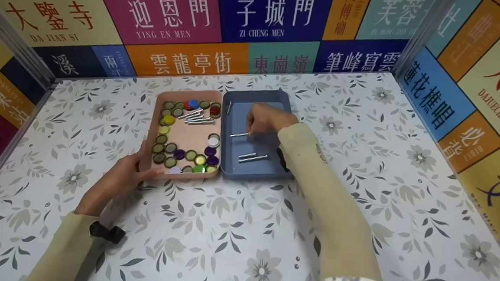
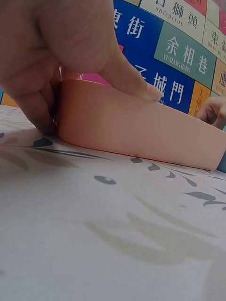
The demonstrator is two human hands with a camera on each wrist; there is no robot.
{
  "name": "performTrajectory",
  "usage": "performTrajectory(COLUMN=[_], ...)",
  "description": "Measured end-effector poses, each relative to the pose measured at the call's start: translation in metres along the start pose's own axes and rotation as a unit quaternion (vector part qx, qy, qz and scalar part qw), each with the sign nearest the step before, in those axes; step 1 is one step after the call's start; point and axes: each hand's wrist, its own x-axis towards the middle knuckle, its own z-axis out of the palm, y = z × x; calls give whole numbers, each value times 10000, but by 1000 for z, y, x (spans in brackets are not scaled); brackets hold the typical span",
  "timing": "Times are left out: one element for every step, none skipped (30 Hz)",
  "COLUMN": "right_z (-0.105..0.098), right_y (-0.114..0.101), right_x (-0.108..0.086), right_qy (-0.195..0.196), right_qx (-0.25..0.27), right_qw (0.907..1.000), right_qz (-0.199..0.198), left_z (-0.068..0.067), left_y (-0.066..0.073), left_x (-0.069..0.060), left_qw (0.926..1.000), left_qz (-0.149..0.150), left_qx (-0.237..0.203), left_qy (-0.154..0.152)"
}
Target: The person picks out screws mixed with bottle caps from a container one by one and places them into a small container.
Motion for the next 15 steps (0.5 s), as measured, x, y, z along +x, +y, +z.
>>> performTrajectory(right_z=[1, 2, 3, 3, 4, 5, 6, 6, 7, 8, 9, 10, 11, 12, 13], right_y=[1, 2, 2, 3, 3, 4, 4, 5, 5, 5, 5, 5, 5, 6, 6], right_x=[-1, -1, -2, -3, -3, -4, -5, -5, -6, -7, -7, -8, -8, -9, -9], right_qy=[-34, -63, -81, -112, -143, -179, -204, -222, -235, -253, -266, -275, -280, -303, -328], right_qx=[10, 18, 10, -1, 1, 1, 9, 18, 18, 24, 29, 37, 49, 78, 88], right_qw=[10000, 10000, 10000, 9999, 9999, 9998, 9998, 9997, 9997, 9997, 9996, 9996, 9996, 9995, 9994], right_qz=[-4, -4, 4, -11, -9, 5, 14, 22, 9, -18, -24, -48, -56, -61, -62], left_z=[0, 0, 0, 0, 0, 0, 0, 0, -1, 0, 0, -1, -1, -1, 0], left_y=[0, 0, 0, 0, 0, 0, 0, 0, 0, 0, 0, 0, 0, 1, 1], left_x=[0, 0, -1, -1, -1, -1, -1, -1, -1, -1, -1, -1, -2, -2, -2], left_qw=[10000, 10000, 10000, 10000, 10000, 10000, 10000, 10000, 10000, 10000, 9999, 9999, 9998, 9997, 9996], left_qz=[6, 13, 23, 22, 17, -12, -30, -57, -56, -70, -68, -63, -56, -40, -20], left_qx=[-3, -14, -5, -2, 7, -5, -18, -31, -37, -55, -94, -145, -191, -240, -270], left_qy=[-20, -31, -35, -26, -37, -48, -52, -38, -35, -29, -28, -25, -26, -21, -19])
